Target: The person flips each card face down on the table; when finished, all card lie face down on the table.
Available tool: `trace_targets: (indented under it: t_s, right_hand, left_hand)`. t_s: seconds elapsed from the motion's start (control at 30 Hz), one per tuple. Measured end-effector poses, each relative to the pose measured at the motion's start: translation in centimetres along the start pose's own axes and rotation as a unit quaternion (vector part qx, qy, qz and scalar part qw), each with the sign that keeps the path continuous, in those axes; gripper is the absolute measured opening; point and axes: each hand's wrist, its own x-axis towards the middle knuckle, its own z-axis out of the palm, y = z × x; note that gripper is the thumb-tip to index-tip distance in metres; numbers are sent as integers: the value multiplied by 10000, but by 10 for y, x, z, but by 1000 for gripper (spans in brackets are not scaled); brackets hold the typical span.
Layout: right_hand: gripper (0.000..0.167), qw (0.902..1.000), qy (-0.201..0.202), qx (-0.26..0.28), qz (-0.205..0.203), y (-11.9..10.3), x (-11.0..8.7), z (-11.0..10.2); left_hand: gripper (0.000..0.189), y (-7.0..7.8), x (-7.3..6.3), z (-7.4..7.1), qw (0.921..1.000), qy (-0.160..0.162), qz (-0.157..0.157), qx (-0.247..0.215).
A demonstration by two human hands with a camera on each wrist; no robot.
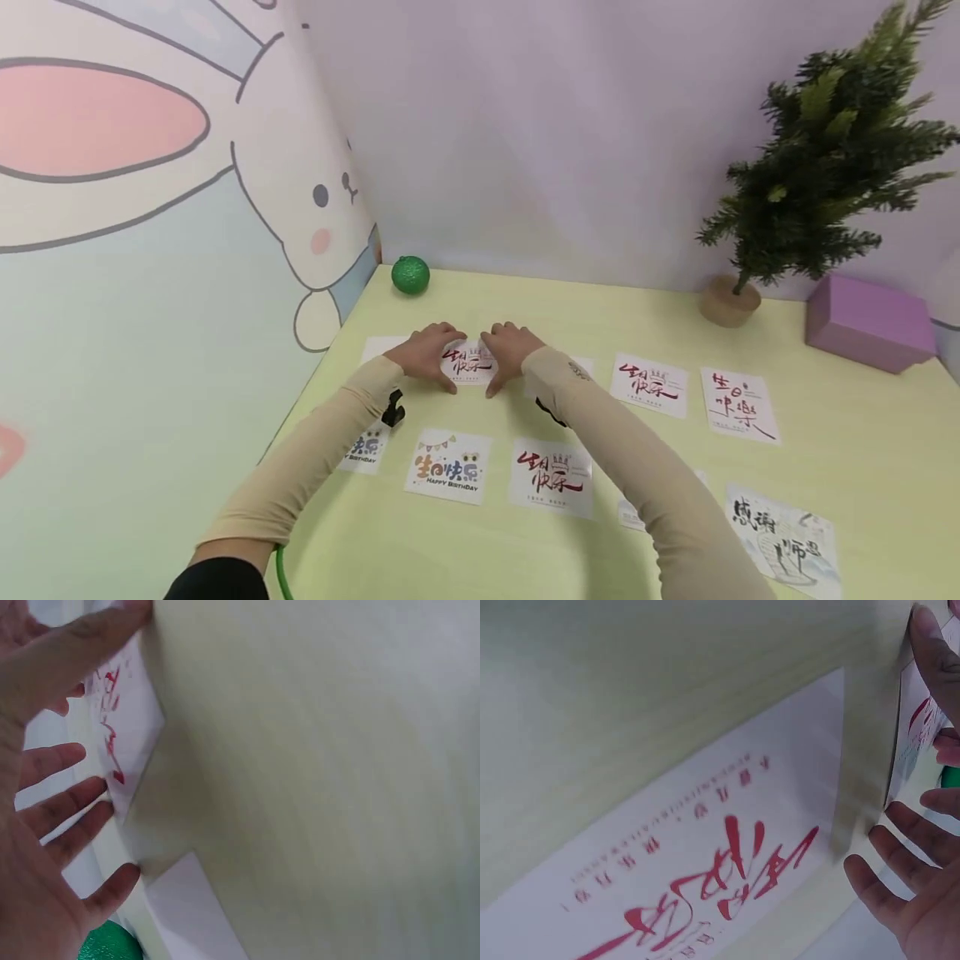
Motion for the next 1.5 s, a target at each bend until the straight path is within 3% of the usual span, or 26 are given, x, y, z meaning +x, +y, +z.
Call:
trace_targets:
  t_s: [0.17,0.43,0.67,0.9,1.07,1.23,1.33,1.4,1.47,1.5]
  right_hand:
    - [108,9994,99,319,22,-5,1,3]
    - [103,9969,-258,597,454,-10,5,0]
    - [102,9960,-65,895,-17,-9,4,4]
    - [103,9962,95,859,-45,-9,-6,3]
    - [108,9963,456,680,-261,-7,-8,3]
    - [120,9865,1245,809,-691,-1,-10,-2]
    - [124,9787,1415,1282,-758,3,-15,-10]
    - [128,9732,1350,1746,-653,7,-18,-15]
    - [130,9646,1313,2223,-531,11,-20,-16]
    - [131,9606,1290,2421,-456,12,-20,-15]
  left_hand:
    - [95,2,3,-2,10000,-27,-72,-17]
    - [85,5,8,-3,9996,-262,1,-48]
    - [87,6,9,0,9998,-47,-158,-149]
    - [88,9,8,1,9998,146,-58,112]
    - [98,17,6,3,9994,294,22,187]
    - [107,27,9,1,9961,771,383,179]
    - [106,28,12,-2,9936,1021,391,-293]
    - [104,26,11,-6,9869,1127,468,-1054]
    - [98,24,9,-11,9707,1093,555,-2067]
    - [94,23,8,-13,9575,1061,606,-2612]
